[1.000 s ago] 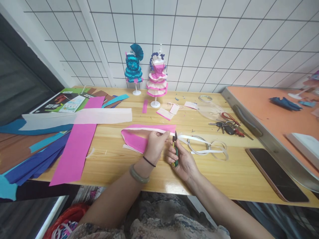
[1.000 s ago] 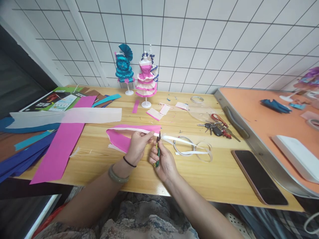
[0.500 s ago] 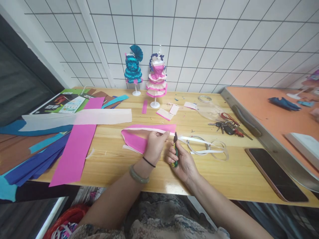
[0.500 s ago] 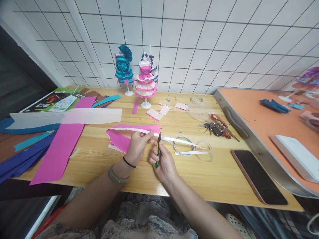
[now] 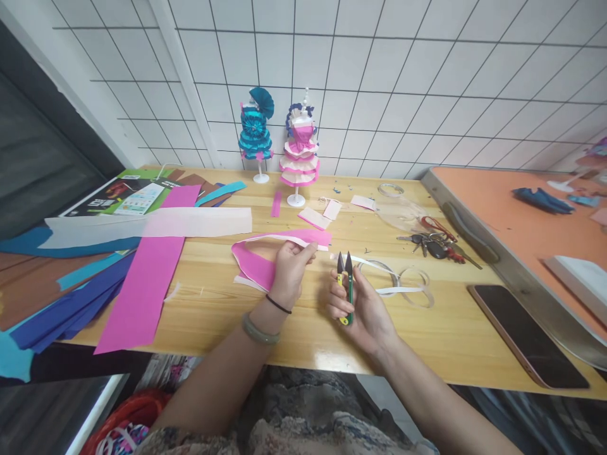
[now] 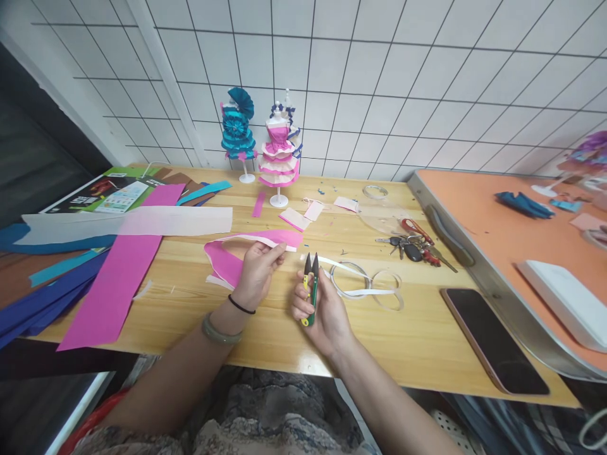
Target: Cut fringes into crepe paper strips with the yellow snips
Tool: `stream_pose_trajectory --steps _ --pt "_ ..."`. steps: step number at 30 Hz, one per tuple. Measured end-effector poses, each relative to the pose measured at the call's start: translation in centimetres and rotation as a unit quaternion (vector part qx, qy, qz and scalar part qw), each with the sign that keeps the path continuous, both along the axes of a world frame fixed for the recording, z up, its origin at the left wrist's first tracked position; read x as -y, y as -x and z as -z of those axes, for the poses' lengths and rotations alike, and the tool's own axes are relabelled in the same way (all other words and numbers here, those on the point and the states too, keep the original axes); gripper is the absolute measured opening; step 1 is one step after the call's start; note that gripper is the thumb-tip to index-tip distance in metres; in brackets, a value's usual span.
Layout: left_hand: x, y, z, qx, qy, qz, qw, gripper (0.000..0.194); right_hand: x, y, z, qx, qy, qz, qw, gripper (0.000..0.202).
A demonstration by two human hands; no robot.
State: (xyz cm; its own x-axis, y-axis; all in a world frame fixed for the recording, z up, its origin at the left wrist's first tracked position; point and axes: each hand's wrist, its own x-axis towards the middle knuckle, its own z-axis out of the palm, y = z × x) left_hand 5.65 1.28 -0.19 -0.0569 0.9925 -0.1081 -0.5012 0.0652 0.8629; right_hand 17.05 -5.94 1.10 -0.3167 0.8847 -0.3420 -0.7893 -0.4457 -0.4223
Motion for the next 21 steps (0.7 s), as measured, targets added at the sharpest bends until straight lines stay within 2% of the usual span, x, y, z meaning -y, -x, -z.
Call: stream_pose_trajectory --steps 3,5,6,7,8,9,11,12,14,17,19,21 --pt "-0.2 0.2 -0.2 0.017 0.007 0.003 1.0 0.028 0.3 -0.9 -0.4 0.062 -0.029 -0.023 0.997 0.029" --pt "-0.2 0.3 -0.2 0.017 0.015 0.009 1.0 0.028 0.6 -1.7 -0.7 0.159 -0.077 -0.03 0.984 0.028" --pt "-0.3 0.3 -0.2 0.015 0.02 0.015 1.0 0.028 0.7 -2.2 -0.9 0.235 -0.108 -0.019 0.966 0.027" --pt "-0.3 0.3 -0.1 0.013 0.025 0.019 0.999 0.028 0.7 -2.8 -1.0 0.326 -0.142 0.004 0.935 0.025" --pt "-0.3 0.3 -0.1 0.011 0.029 0.022 0.999 0.027 0.6 -3.4 -1.0 0.429 -0.175 0.037 0.885 0.024" --pt "-0.3 0.2 -0.1 0.011 0.031 0.023 0.999 0.027 0.4 -4.0 -0.9 0.529 -0.208 0.068 0.82 0.022" --pt "-0.3 0.2 0.0 0.013 0.034 0.018 0.999 0.026 -0.2 -5.2 -0.5 0.688 -0.263 0.1 0.669 0.018" --pt "-0.3 0.2 0.1 0.013 0.035 0.014 0.999 0.026 -0.7 -5.7 -0.2 0.74 -0.286 0.094 0.601 0.015" --pt "-0.4 0.2 0.3 0.004 0.035 0.0 0.999 0.025 -1.5 -6.4 0.5 0.809 -0.321 0.062 0.489 0.013" --pt "-0.7 0.2 0.8 -0.044 0.025 -0.029 0.998 0.026 -2.5 -6.8 1.4 0.872 -0.321 -0.014 0.369 0.015" --pt "-0.9 0.3 1.1 -0.089 0.01 -0.053 0.995 0.027 -2.8 -6.9 1.6 0.898 -0.304 -0.053 0.315 0.013" --pt "-1.0 0.4 1.2 -0.121 -0.003 -0.069 0.99 0.027 -2.8 -6.9 1.6 0.912 -0.292 -0.072 0.28 0.01"
